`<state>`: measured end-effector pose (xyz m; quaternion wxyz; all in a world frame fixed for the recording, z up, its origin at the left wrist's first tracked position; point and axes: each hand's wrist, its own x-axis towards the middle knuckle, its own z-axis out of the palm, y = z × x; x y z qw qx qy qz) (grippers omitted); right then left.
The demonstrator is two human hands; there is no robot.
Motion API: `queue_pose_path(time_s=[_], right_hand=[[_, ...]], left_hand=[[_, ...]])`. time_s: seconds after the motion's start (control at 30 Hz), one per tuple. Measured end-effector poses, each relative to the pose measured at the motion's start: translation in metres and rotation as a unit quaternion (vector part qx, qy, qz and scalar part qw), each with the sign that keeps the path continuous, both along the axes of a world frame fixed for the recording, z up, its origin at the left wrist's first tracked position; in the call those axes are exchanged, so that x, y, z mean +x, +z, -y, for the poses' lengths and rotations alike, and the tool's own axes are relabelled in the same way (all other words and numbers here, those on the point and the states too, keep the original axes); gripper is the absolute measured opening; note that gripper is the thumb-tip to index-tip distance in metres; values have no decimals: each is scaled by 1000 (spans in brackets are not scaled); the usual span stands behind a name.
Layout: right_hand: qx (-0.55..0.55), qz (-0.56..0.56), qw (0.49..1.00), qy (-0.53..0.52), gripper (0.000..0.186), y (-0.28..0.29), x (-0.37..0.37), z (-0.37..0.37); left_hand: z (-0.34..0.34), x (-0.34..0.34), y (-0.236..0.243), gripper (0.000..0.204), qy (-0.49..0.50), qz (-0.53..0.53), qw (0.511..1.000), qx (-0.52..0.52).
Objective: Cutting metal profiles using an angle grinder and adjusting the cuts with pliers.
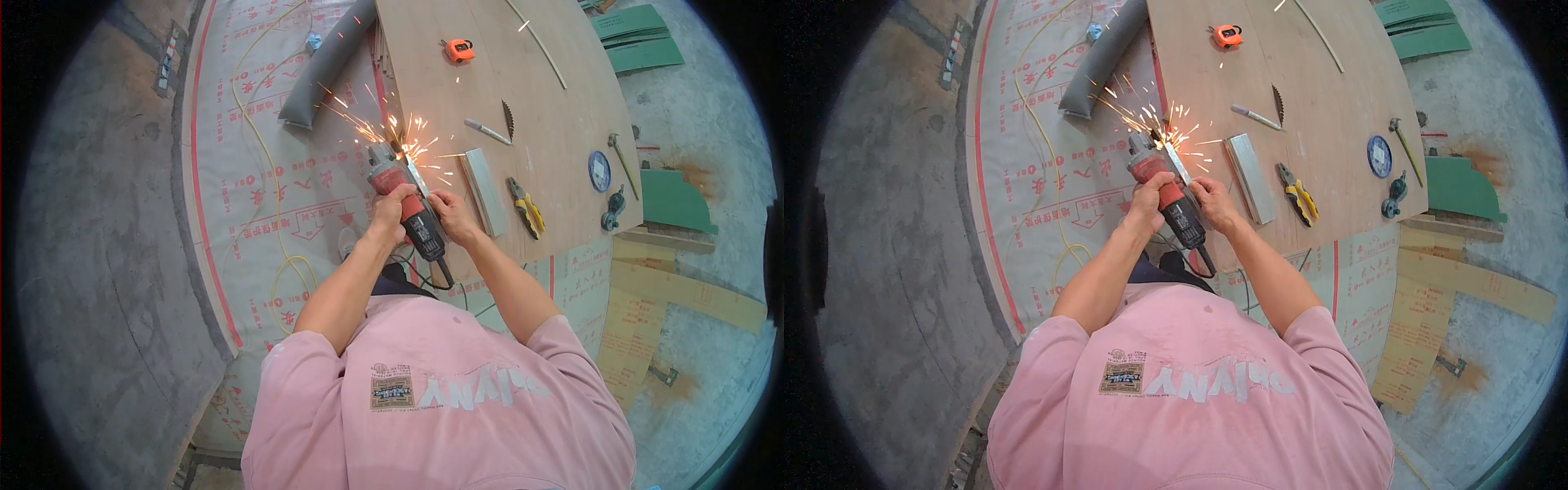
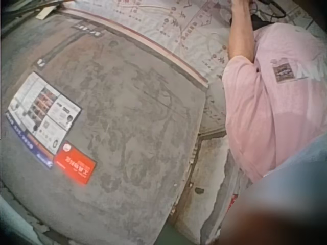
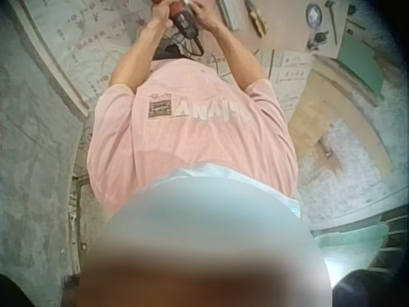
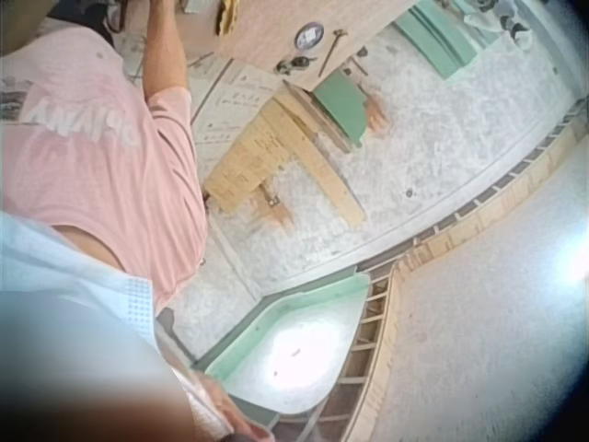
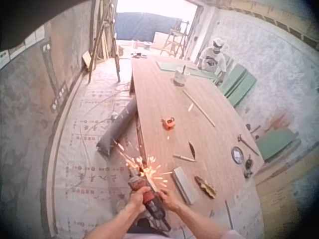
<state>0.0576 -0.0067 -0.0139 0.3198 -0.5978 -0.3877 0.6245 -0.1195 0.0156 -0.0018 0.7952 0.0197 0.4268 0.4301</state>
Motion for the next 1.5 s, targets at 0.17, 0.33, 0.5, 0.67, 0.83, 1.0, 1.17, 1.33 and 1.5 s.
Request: queue_pose_path(time_s=[0.17,0.33,0.5,0.67,0.83,1.0,1.17,1.33,1.5], right_hand=[[-2,0,1000,-18,23,-9,4,0],[10,33,999,10,25,0,8,-1],[274,400,874,29,44,11,23,4],[229,530,809,113,65,29,14,8],[150,414,886,144,70,35,-1,17],[152,346,913,150,70,31,0,27],[153,346,911,164,70,31,0,29],[127,343,917,160,71,34,0,30],[113,302,936,139,66,43,-2,27]], left_hand=[[-2,1,10,22,-9,-3,1000,1],[2,-4,17,22,-7,-18,1000,22],[-2,-20,21,28,-17,13,997,67],[-4,-31,10,35,-47,44,997,51],[-8,-27,4,38,-27,62,996,52],[-11,-26,-9,42,-42,60,996,57],[-12,-28,-34,32,-78,56,993,73],[-12,-24,-30,23,-93,65,992,54],[-10,-24,-31,25,-85,53,993,67]])
